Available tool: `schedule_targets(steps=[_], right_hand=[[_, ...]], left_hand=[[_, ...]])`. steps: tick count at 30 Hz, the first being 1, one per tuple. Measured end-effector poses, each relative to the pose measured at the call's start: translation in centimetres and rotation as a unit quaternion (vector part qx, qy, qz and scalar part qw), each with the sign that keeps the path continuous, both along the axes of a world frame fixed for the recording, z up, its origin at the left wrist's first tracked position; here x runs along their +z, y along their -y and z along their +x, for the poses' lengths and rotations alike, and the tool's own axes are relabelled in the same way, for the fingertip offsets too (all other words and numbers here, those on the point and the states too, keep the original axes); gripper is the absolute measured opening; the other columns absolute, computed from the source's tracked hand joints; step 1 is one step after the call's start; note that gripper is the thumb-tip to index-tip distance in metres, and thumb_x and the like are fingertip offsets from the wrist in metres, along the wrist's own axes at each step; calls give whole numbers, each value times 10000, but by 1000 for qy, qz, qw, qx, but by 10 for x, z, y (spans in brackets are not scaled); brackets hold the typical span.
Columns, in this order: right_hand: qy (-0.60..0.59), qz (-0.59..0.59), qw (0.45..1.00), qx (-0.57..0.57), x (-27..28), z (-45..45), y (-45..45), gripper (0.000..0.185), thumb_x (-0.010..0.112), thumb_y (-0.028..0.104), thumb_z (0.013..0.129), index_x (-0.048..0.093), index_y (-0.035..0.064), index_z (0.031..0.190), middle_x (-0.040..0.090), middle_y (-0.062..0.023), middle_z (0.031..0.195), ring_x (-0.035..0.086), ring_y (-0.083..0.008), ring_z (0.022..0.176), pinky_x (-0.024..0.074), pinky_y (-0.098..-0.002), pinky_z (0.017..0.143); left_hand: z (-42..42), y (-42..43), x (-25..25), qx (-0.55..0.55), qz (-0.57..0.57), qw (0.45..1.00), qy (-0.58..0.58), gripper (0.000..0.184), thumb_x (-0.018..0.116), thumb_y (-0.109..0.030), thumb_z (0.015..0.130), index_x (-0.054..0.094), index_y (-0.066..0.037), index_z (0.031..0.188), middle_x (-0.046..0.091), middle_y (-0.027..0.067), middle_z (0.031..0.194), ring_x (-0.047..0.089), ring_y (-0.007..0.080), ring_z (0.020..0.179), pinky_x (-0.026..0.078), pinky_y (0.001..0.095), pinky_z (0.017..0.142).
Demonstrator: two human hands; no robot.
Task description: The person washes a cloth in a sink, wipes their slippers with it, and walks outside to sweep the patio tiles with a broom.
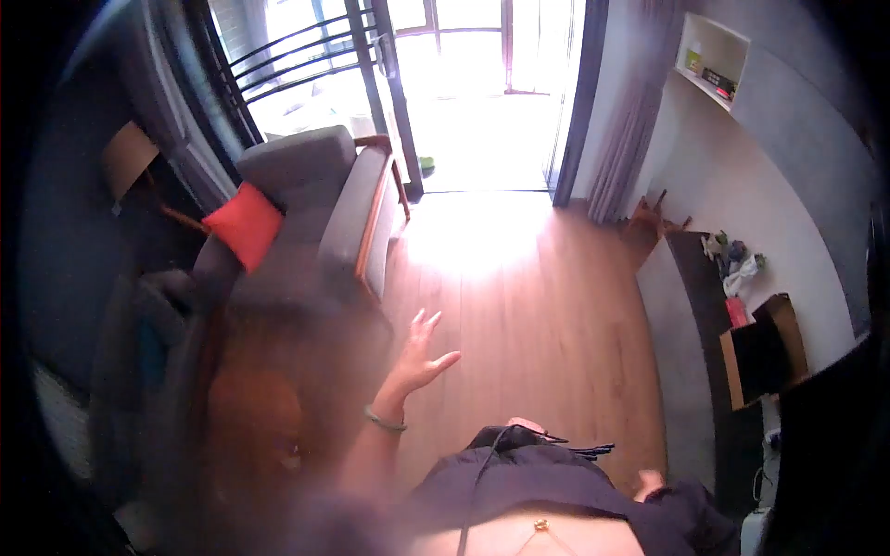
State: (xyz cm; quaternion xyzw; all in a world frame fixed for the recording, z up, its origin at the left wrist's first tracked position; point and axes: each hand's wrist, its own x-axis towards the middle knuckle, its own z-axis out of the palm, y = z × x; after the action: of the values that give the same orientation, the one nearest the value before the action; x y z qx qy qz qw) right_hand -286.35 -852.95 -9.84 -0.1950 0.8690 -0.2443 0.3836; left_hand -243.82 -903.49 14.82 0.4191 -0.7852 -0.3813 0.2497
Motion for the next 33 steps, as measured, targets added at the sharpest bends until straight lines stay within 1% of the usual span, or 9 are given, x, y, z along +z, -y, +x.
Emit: schedule_targets(steps=[6,8,10,12,18,21,24,29,33], right_hand=[[25,163,964,-210,-5,-61,91,380,479,307,839,552,33,1091,567,-148,1081,523,-262,1012,405,-343,858],[9,169,966,-195,-25,-105,182,378,477,313,835,558,37,1081,575,-140,1068,535,-264,990,417,-346,839],[-39,176,976,-122,-60,-163,303,376,476,319,831,564,42,1070,584,-132,1055,547,-266,967,429,-349,820],[-163,155,974,28,-120,-248,488,374,475,325,827,570,47,1060,593,-124,1042,559,-268,944,440,-352,802],[-100,-384,857,327,202,-199,1091,297,562,227,813,565,57,1057,620,-129,915,604,-197,809,478,-300,722],[88,-503,743,432,319,-138,1202,275,553,148,827,552,28,1076,620,-110,949,590,-157,847,467,-283,763],[116,-521,633,561,317,-146,1279,279,573,176,821,559,59,1074,613,-115,961,584,-166,871,456,-298,790],[-64,-314,785,530,282,-273,1396,290,588,199,785,577,52,1034,612,-141,961,590,-246,901,455,-333,795],[3,-313,868,385,297,-362,1466,244,559,184,783,597,46,980,617,-149,927,586,-288,882,460,-350,775]], left_hand=[[-112,192,-17,-43,0,998,-49,726,679,-339,721,337,-37,1286,201,253,1358,239,373,1257,257,421,1007],[-128,256,-79,-36,13,997,-63,681,676,-339,725,382,-34,1259,279,234,1333,276,374,1238,270,415,1002],[-144,300,-90,49,255,965,-36,624,670,-338,731,431,-37,1223,365,193,1294,337,343,1208,284,410,997],[-151,354,-85,29,185,982,-2,602,670,-330,732,447,-40,1209,390,176,1276,371,319,1186,313,409,976],[-178,527,-72,179,133,975,20,499,672,-209,753,483,-23,1175,506,130,1158,483,231,1075,429,343,849],[-211,644,-118,188,162,968,-16,511,646,-277,766,484,-9,1170,513,141,1156,497,253,1065,434,341,842],[-282,788,-123,117,241,958,-100,459,470,-328,887,471,30,1176,505,148,1186,470,208,1099,365,309,922],[-489,995,14,-177,138,948,-225,411,468,-96,834,419,-5,1232,463,147,1227,420,259,1161,316,350,972],[-622,1078,62,-334,-26,931,-144,477,585,-241,779,453,-5,1172,430,190,1220,422,333,1137,338,384,950]])
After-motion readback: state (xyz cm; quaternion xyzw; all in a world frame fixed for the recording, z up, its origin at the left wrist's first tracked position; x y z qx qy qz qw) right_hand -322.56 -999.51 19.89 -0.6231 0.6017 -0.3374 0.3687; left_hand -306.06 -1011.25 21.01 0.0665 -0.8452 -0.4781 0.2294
